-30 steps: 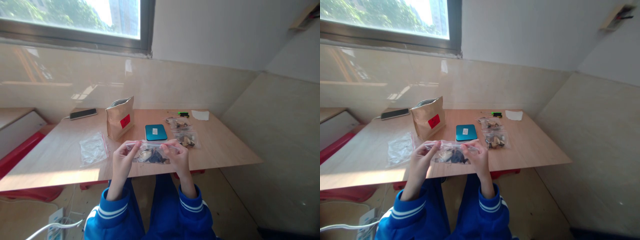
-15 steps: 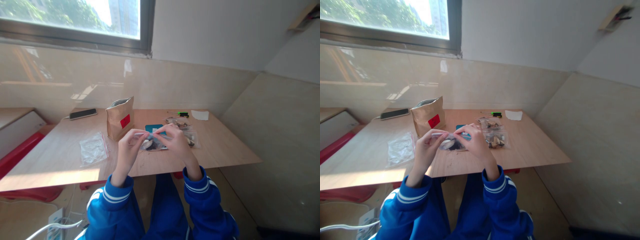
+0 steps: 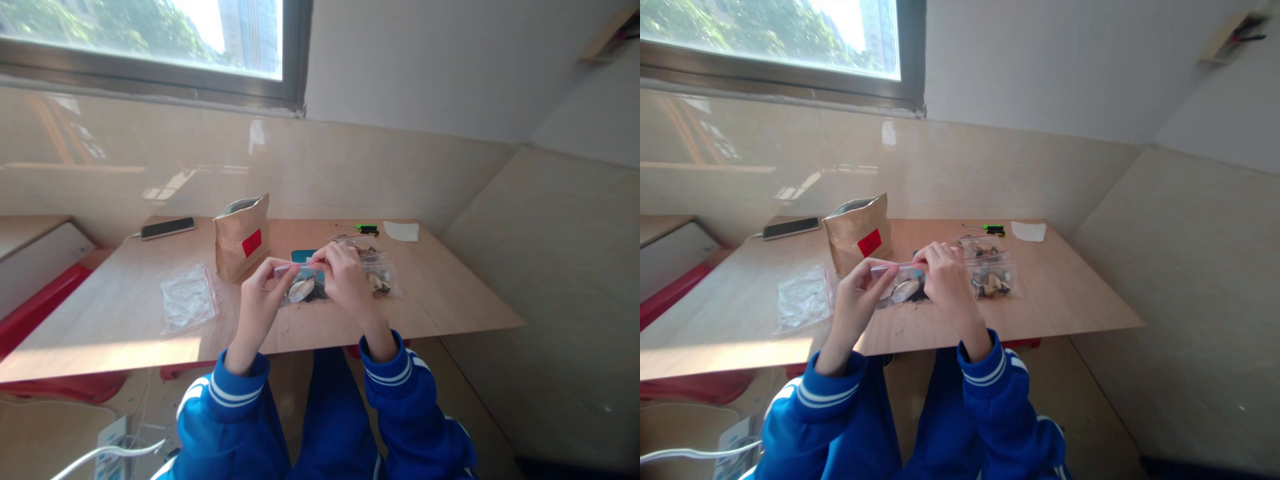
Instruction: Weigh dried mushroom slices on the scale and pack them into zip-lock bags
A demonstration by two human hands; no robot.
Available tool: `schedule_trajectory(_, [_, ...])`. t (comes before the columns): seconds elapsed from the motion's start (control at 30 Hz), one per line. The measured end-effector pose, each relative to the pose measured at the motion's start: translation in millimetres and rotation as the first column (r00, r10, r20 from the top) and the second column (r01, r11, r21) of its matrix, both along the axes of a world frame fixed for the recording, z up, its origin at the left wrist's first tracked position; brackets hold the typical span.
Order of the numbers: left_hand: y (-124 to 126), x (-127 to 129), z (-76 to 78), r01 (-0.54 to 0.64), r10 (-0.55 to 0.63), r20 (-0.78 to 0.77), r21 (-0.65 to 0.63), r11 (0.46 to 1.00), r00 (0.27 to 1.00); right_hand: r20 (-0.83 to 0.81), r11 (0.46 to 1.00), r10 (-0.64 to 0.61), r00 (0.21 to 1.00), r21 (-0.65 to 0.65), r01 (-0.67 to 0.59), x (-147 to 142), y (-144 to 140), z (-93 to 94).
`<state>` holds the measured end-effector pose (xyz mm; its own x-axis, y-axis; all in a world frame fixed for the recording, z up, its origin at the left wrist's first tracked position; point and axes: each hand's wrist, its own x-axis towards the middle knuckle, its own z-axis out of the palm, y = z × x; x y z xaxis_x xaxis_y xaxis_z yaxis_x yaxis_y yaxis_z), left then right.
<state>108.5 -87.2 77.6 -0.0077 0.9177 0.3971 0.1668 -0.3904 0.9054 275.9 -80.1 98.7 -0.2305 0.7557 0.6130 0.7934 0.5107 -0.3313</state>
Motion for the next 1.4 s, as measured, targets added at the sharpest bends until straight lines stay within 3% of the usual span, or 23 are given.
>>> schedule_trajectory(0.13, [-2,3,-0.4,-0.035,0.035,0.017,-0.026,0.999,0.999,0.016,0.999,0.023,1.000,-0.034,-0.023,-5,-3,1.0])
schedule_trajectory(0.27, [-3,2,-0.6,-0.029,0.030,0.011,-0.022,0.999,1.000,-0.053,0.984,0.150,0.987,-0.090,-0.154,-8,-9,6.6])
schedule_trajectory(0.43, [-4,0,-1.4,-0.010,0.010,0.002,-0.024,1.000,1.000,-0.115,0.970,0.228,0.967,-0.059,-0.236,-7,-5,3.0])
schedule_trajectory(0.67, [-6,4,-3.6,-0.023,0.022,-0.017,-0.027,0.999,1.000,-0.118,0.991,0.136,0.984,0.025,-0.134,-14,2,-10.5])
schedule_trajectory(0.8, [-5,2,-5.0,-0.071,0.071,-0.034,0.013,0.997,0.997,-0.138,0.992,0.113,0.984,-0.042,-0.120,-15,3,-13.7])
schedule_trajectory(0.93, [-1,-6,-6.3,-0.171,0.174,-0.041,0.059,0.983,0.984,-0.077,0.977,0.171,0.982,-0.113,-0.179,-8,3,-18.9])
schedule_trajectory(1.13, [0,-12,-12.1,-0.173,0.173,-0.034,-0.001,0.985,0.984,0.021,0.991,0.123,0.992,-0.047,-0.122,-12,-3,-29.7])
schedule_trajectory(1.23, [-3,-10,-12.5,-0.147,0.146,-0.004,-0.036,0.989,0.989,-0.015,0.992,0.113,0.993,-0.045,-0.114,-11,-7,-32.0])
schedule_trajectory(1.4, [-10,-11,-3.1,-0.205,0.210,0.073,-0.074,0.976,0.975,-0.157,0.962,0.200,0.967,-0.154,-0.224,7,-9,-36.4])
